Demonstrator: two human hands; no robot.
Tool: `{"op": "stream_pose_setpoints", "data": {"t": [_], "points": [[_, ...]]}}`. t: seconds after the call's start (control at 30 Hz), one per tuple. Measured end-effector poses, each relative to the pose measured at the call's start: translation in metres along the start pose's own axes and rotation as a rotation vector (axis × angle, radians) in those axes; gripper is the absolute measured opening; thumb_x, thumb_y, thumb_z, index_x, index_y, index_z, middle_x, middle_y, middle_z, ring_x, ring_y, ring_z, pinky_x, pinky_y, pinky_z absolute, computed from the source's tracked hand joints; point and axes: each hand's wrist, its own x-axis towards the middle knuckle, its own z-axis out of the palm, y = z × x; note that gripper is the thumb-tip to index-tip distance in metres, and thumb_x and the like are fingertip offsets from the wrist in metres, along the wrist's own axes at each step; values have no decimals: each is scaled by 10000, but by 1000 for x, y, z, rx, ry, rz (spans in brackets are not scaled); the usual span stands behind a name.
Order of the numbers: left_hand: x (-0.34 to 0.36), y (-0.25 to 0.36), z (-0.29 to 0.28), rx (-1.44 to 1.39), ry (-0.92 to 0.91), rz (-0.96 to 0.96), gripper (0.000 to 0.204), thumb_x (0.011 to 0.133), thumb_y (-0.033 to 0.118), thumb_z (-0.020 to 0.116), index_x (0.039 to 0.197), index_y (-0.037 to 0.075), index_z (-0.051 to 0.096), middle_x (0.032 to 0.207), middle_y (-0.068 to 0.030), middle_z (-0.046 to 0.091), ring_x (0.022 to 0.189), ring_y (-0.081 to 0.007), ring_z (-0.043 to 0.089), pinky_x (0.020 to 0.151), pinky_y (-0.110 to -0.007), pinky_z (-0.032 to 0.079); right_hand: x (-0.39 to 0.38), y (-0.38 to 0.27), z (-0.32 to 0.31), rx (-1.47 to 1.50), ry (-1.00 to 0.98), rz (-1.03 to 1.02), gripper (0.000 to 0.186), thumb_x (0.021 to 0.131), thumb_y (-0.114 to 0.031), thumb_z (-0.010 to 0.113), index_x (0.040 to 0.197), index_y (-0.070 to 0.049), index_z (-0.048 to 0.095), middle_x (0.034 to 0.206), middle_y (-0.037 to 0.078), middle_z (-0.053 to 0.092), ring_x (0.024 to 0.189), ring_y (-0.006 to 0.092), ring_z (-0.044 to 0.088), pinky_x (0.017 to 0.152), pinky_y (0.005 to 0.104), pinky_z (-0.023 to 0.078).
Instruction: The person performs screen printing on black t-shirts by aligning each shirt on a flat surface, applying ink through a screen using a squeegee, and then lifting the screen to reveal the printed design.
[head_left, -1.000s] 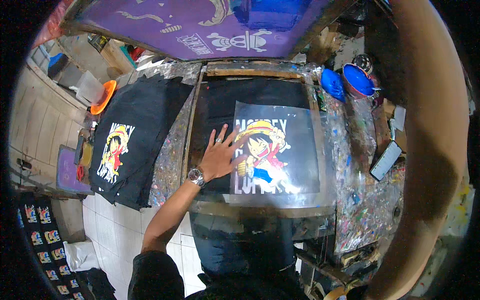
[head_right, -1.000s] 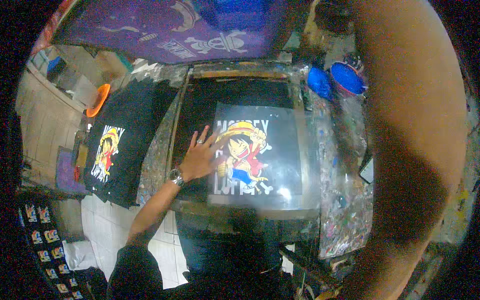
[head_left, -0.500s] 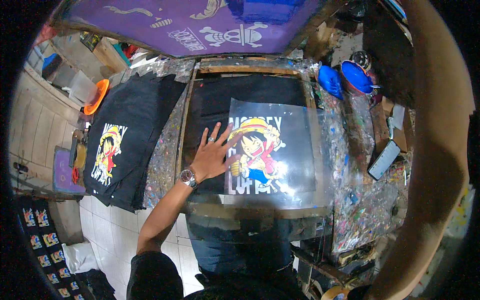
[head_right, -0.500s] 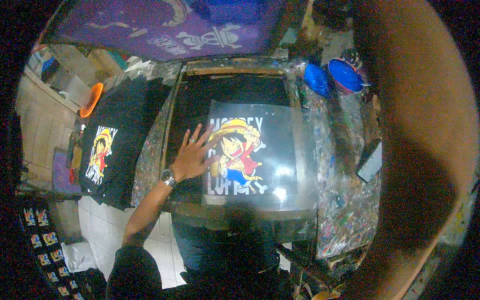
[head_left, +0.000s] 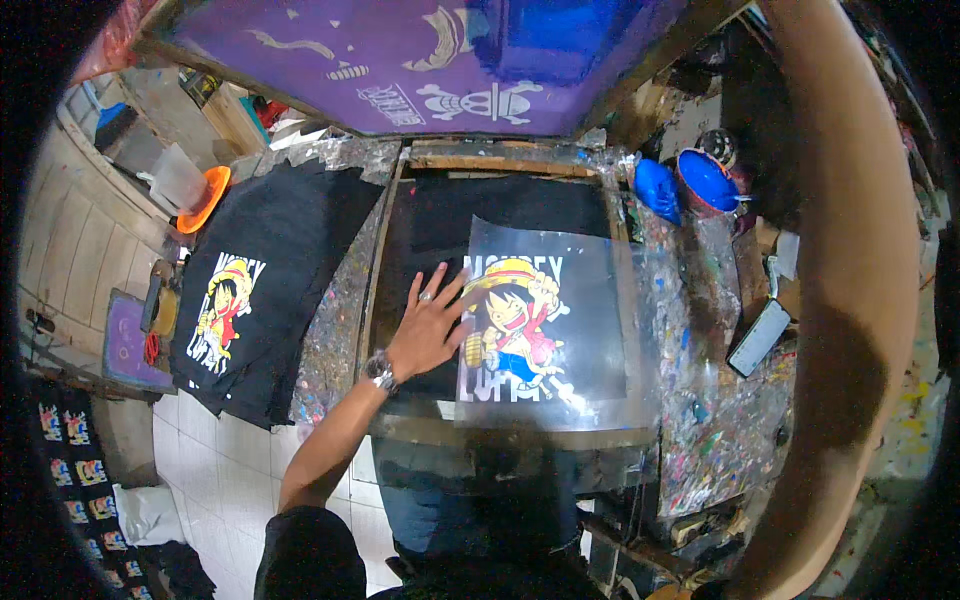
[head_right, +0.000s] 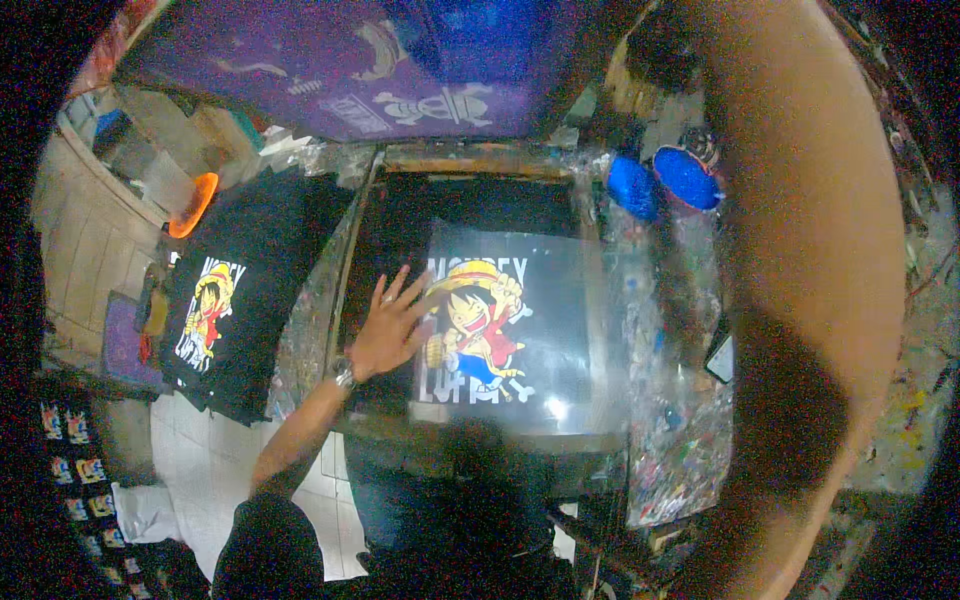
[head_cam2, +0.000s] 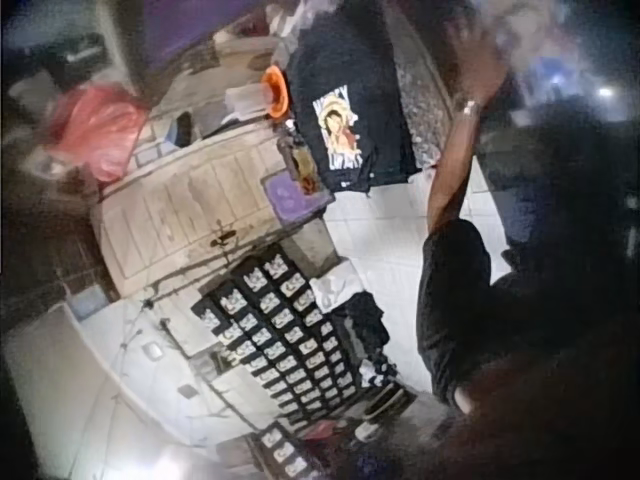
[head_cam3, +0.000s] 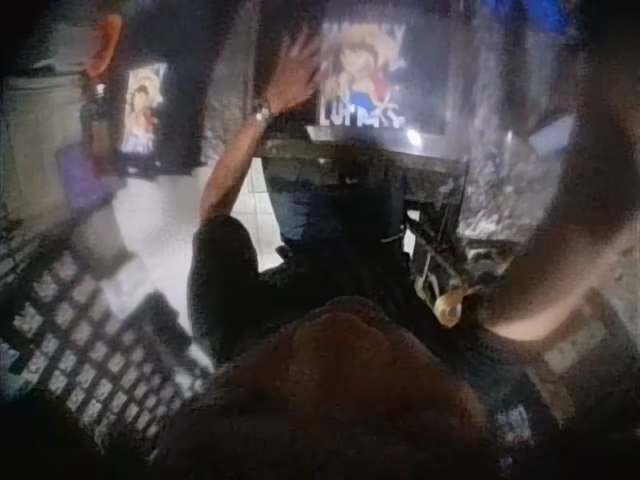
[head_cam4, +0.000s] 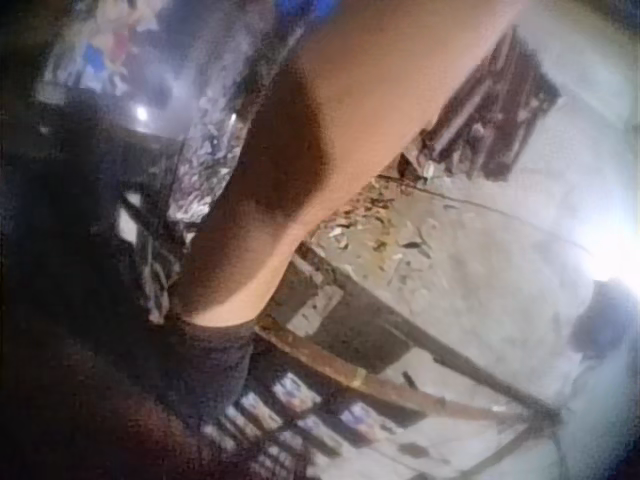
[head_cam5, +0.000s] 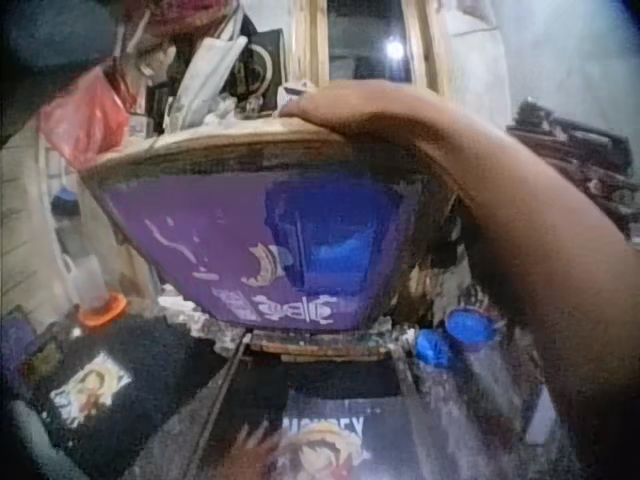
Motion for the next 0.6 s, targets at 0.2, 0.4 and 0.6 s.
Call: {"op": "stream_pose_setpoints", "data": {"t": [0.2,0.4,0.6], "points": [[-23,140,-4,-18,334,-251,551,787,43,655,1337,24,617,1481,-193,525,1484,-473,295,1203,-594,206,-43,-34,-14,24,-21,187,546,1032,-562,375,1272,-178,680,1241,324,645,1166,444,633,1055,537,466],[7,172,-111,-788,508,-150,405,936,67,654,1339,70,621,1362,-193,628,1301,-366,562,1107,-427,418,-101,-93,-3,-359,-30,57,374,983,-297,574,1314,-135,642,1074,225,715,932,376,701,870,423,567],[-39,118,-220,604,442,-231,689,701,68,752,1367,94,578,1398,-179,562,1372,-374,457,1212,-628,153,-283,-188,53,98,235,287,500,800,-556,768,867,-65,702,795,111,675,790,320,659,710,451,518]]}}
